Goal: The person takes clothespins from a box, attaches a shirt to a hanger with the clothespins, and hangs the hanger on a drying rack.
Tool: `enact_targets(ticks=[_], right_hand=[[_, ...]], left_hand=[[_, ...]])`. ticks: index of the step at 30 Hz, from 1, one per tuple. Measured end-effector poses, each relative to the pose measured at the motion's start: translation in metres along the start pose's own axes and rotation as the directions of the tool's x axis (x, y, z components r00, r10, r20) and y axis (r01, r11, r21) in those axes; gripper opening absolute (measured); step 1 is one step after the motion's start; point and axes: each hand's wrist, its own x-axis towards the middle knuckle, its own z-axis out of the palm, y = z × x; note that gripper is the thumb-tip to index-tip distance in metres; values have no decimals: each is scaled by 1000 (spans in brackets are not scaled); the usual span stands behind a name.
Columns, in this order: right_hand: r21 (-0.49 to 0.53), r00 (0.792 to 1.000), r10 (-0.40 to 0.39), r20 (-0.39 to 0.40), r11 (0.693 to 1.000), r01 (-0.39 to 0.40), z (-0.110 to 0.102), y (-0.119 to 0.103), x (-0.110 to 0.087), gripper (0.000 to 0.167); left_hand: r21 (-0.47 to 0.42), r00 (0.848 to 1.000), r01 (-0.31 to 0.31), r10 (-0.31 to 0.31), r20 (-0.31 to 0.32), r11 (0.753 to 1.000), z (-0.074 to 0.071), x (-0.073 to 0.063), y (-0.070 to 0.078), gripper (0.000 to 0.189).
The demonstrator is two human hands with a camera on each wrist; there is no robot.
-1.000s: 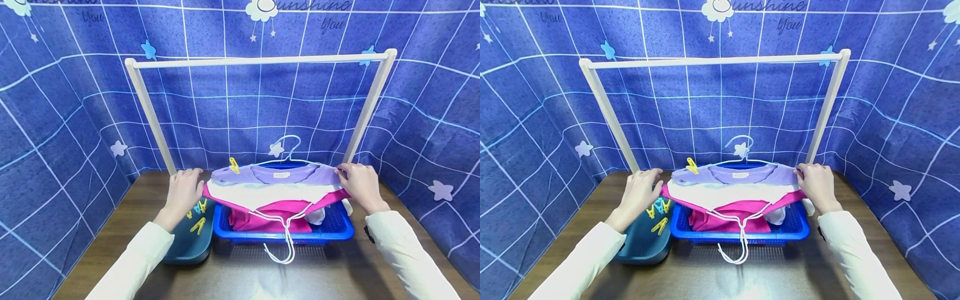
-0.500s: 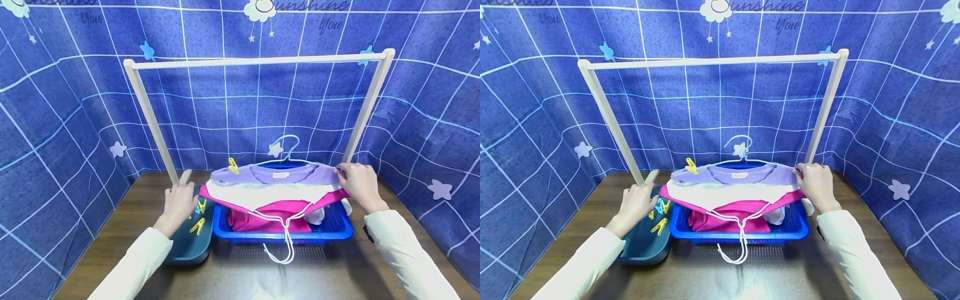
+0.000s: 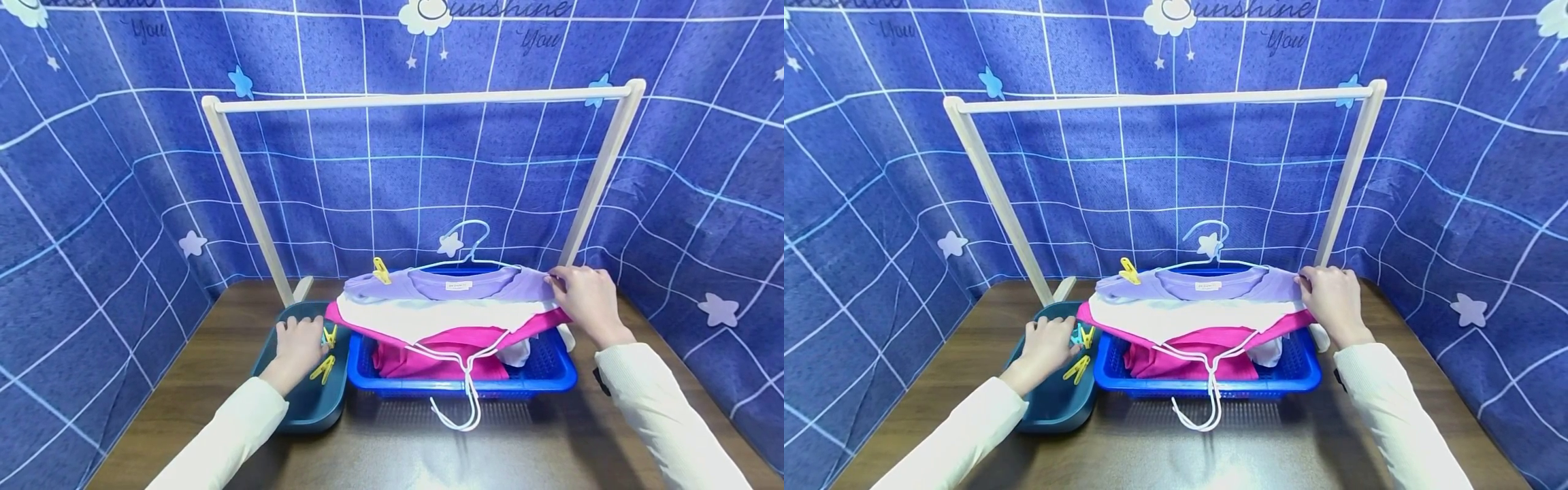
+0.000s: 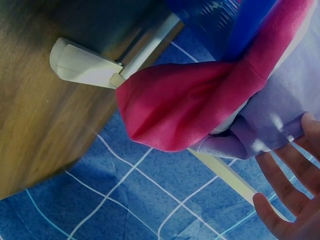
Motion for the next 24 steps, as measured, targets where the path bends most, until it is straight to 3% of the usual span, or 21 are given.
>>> enact_targets(ticks=[16,24], right_hand=[[-2,1000,-1,12,1000,1,0,-1,1,12],[-1,1000,-1,12,1000,1,-1,-1,1,12]], left_hand=[[165,990,-71,49,135,984,10,-4,10,46],[237,978,-89,39,206,968,20,-2,14,36]])
